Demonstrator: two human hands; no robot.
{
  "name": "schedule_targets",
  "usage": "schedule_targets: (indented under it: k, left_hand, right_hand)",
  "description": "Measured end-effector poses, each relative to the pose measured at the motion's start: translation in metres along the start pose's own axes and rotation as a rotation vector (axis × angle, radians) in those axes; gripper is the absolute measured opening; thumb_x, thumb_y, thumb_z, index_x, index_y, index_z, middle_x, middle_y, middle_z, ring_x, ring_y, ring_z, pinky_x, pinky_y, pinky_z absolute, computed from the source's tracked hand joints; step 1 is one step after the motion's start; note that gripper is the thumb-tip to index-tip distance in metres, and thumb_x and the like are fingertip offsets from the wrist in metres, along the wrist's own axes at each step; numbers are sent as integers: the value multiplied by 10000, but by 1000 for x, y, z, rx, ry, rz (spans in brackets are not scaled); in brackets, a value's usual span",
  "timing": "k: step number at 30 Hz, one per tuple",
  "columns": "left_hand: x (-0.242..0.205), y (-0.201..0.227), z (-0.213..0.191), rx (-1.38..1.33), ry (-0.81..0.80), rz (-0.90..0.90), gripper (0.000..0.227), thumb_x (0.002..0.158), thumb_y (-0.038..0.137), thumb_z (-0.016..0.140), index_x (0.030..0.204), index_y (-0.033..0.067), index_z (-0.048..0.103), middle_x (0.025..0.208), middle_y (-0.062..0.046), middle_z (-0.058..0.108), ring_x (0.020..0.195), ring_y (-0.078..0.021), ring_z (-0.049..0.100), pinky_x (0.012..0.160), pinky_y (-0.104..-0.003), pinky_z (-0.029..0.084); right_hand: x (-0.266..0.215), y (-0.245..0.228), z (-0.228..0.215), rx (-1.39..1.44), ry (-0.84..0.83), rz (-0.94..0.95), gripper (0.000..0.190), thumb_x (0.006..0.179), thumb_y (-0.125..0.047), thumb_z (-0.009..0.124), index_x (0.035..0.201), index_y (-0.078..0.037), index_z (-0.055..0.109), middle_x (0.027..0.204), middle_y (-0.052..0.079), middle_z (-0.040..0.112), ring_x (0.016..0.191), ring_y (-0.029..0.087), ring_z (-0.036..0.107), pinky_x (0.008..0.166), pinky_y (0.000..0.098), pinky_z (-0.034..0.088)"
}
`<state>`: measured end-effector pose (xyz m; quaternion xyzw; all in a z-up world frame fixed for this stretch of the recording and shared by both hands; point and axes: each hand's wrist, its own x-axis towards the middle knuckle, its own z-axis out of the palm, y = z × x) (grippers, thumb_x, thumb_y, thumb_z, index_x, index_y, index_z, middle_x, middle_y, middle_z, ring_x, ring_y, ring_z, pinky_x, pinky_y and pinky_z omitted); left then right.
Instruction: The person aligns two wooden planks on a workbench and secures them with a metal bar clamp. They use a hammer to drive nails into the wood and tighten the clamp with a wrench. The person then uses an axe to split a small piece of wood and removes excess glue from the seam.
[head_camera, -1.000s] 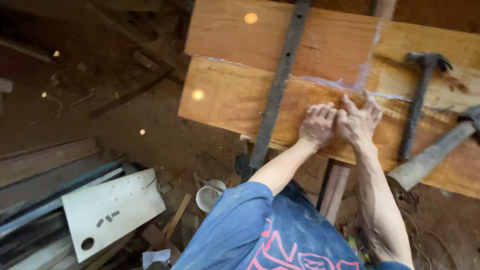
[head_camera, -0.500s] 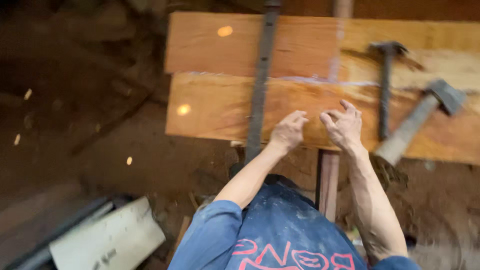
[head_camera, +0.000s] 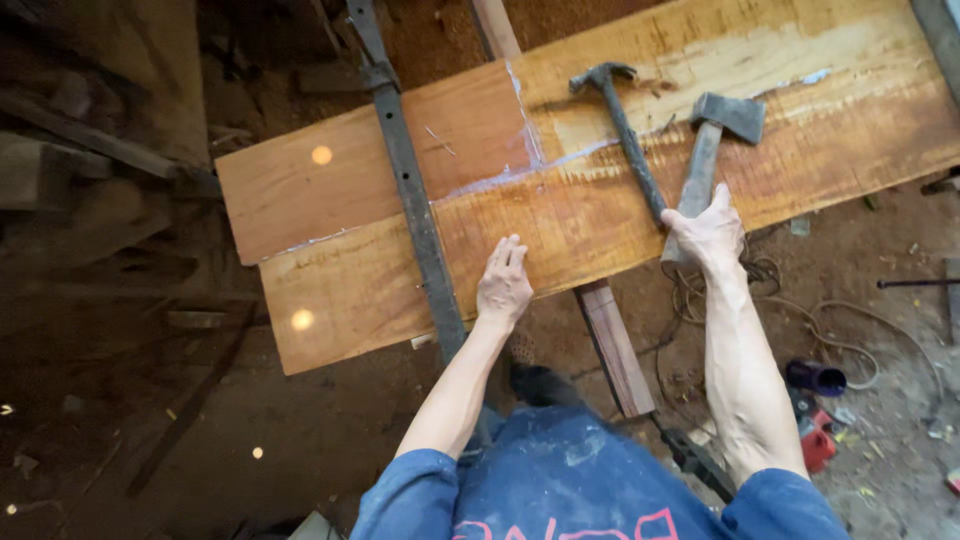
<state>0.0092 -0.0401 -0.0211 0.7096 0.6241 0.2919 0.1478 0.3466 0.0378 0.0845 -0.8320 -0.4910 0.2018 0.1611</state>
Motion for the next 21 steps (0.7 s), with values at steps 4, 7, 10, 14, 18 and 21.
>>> schedule_targets:
  k: [4, 7, 10, 14, 18, 21]
  left_hand:
    - [-1, 0, -13, 40, -76, 72, 393, 875, 85, 565, 1260, 56, 640, 1457, -159, 577, 1359, -334, 536, 1087, -408, 474]
    - [-13, 5, -49, -40, -196, 26, 345, 873, 153, 605, 1196, 64, 690, 1324, -172, 649, 1224, -350, 607, 985, -423, 505]
    - [-31, 1, -105, -339, -283, -113, 232, 950, 191, 656, 1135, 82, 744, 1111, -147, 747, 1025, -322, 720, 879, -402, 567]
    - [-94, -29, -188, -553, -48, -191, 166, 947, 151, 679, 1069, 73, 759, 925, -123, 784, 800, -244, 778, 710, -333, 597]
    - [-158, -96, -250, -493, 137, -306, 183, 928, 167, 726, 1070, 57, 760, 919, -133, 793, 803, -186, 782, 726, -306, 602]
    - [-211, -157, -288, -486, 104, -474, 205, 946, 191, 699, 1094, 63, 758, 950, -113, 805, 858, -169, 792, 761, -303, 605]
  right_hand:
    - [0, -14, -13, 424, -173, 172, 545, 768, -268, 779, 1185, 65, 667, 1091, 190, 735, 927, 272, 709, 764, 401, 562]
    - [-24, -27, -24, 534, -184, 62, 395, 810, -207, 774, 1112, 36, 696, 1008, 142, 702, 788, 189, 641, 656, 338, 507]
    - [-98, -42, -15, 917, -206, -127, 432, 856, -174, 716, 1244, 12, 681, 1047, 63, 690, 854, 137, 661, 720, 275, 540]
    - [-231, -82, 38, 1074, -203, -275, 1066, 630, -4, 728, 1586, -54, 259, 978, 46, 640, 807, 160, 673, 706, 335, 620]
    - [-287, -135, 84, 953, -301, -146, 1060, 671, 33, 729, 1609, -13, 238, 1063, 76, 655, 798, 194, 675, 676, 378, 595]
    - [-330, -172, 137, 1200, -396, -52, 982, 703, 33, 685, 1604, 1, 294, 1160, 74, 643, 751, 206, 675, 611, 392, 609]
